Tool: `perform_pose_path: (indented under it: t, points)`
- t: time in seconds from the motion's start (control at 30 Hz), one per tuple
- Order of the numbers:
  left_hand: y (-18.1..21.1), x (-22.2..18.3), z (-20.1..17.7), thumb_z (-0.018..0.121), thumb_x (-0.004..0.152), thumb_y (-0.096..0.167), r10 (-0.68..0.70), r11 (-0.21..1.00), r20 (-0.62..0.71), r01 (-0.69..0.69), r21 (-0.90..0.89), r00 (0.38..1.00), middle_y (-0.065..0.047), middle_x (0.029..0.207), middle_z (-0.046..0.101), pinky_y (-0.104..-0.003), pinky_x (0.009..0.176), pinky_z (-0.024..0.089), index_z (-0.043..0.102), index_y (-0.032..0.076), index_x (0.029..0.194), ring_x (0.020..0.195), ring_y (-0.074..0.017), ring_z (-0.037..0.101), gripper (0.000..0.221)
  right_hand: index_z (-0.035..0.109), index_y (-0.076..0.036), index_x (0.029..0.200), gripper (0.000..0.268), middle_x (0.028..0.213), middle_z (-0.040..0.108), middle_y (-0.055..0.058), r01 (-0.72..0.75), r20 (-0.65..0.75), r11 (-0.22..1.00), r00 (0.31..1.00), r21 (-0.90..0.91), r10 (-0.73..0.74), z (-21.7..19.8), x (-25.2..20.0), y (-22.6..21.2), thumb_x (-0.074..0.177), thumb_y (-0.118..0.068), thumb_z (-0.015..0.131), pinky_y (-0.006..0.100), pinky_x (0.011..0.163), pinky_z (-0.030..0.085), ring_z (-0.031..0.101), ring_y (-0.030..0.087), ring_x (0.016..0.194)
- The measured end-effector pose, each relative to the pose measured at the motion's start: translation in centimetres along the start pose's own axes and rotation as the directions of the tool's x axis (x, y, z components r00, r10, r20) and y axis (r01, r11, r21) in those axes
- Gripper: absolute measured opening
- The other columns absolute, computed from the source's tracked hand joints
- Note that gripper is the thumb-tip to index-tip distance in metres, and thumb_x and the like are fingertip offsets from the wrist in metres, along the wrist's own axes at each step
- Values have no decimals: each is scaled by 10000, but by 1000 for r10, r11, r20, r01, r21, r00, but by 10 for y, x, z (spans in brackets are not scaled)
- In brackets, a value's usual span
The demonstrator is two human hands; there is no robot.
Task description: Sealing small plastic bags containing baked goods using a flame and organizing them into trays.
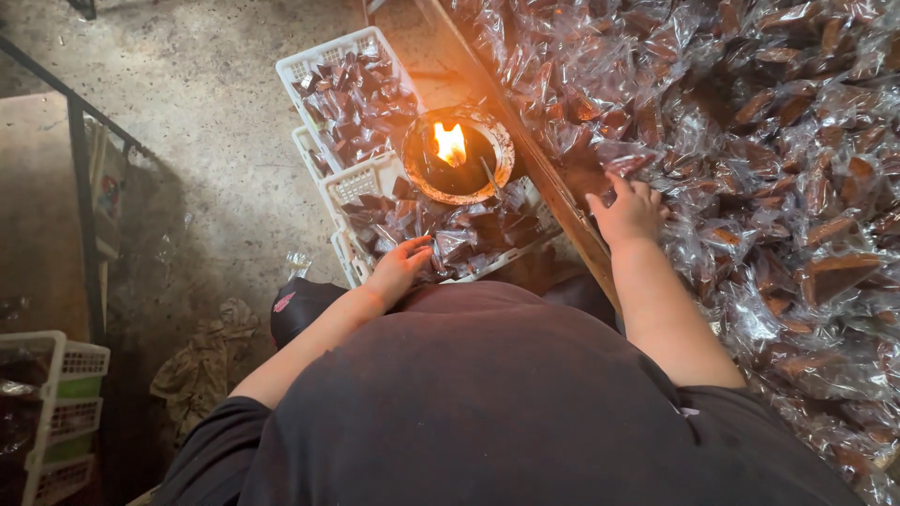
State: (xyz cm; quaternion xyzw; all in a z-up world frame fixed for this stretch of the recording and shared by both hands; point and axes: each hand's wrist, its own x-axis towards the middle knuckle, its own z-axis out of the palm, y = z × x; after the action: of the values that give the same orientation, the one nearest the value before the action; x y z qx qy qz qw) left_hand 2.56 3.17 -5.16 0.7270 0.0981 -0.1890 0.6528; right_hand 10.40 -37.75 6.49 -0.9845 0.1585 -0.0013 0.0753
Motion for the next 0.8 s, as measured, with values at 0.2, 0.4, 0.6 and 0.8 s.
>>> perform_pose_path:
  t: [0.2, 0.4, 0.6, 0.8]
  points:
    - [6, -8, 3, 700, 976, 393, -46, 998, -1, 46, 39, 999, -35, 1321, 701, -344, 944, 597, 641, 331, 1403, 1207, -193, 667, 434, 430, -471, 1530, 591, 1502, 456, 44, -12, 142, 994, 990, 107, -3, 6, 27, 10, 975, -610, 578, 592, 1106, 291, 384, 349, 1396]
    - [47, -49, 5, 669, 986, 325, 31, 998, -30, -29, 64, 999, -103, 1308, 708, -426, 1012, 542, 650, 235, 1413, 1222, -254, 656, 437, 685, -394, 1358, 307, 1460, 397, 340, 133, -308, 795, 949, 592, 70, 8, 7, 9, 1052, -362, 695, 526, 1137, 397, 394, 479, 1413]
    - [39, -37, 10, 657, 998, 382, 216, 974, -45, -212, 81, 975, -29, 1259, 737, -425, 1061, 497, 709, 328, 1334, 1234, -254, 645, 345, 716, -186, 1153, 131, 811, 657, 3, 407, -371, 412, 913, 815, -168, 9, -18, -33, 1045, -182, 641, 218, 769, 513, 619, 81, 812]
    - [43, -37, 37, 766, 819, -110, 300, 738, 198, -96, -668, 933, -164, 1582, 441, -490, 840, 651, 395, 184, 1577, 1163, -352, 664, 894, 697, -20, 1111, 201, 548, 556, 152, -446, 478, 212, 652, 870, -589, -6, -136, -149, 924, 7, 628, 400, 594, 630, 718, 284, 633]
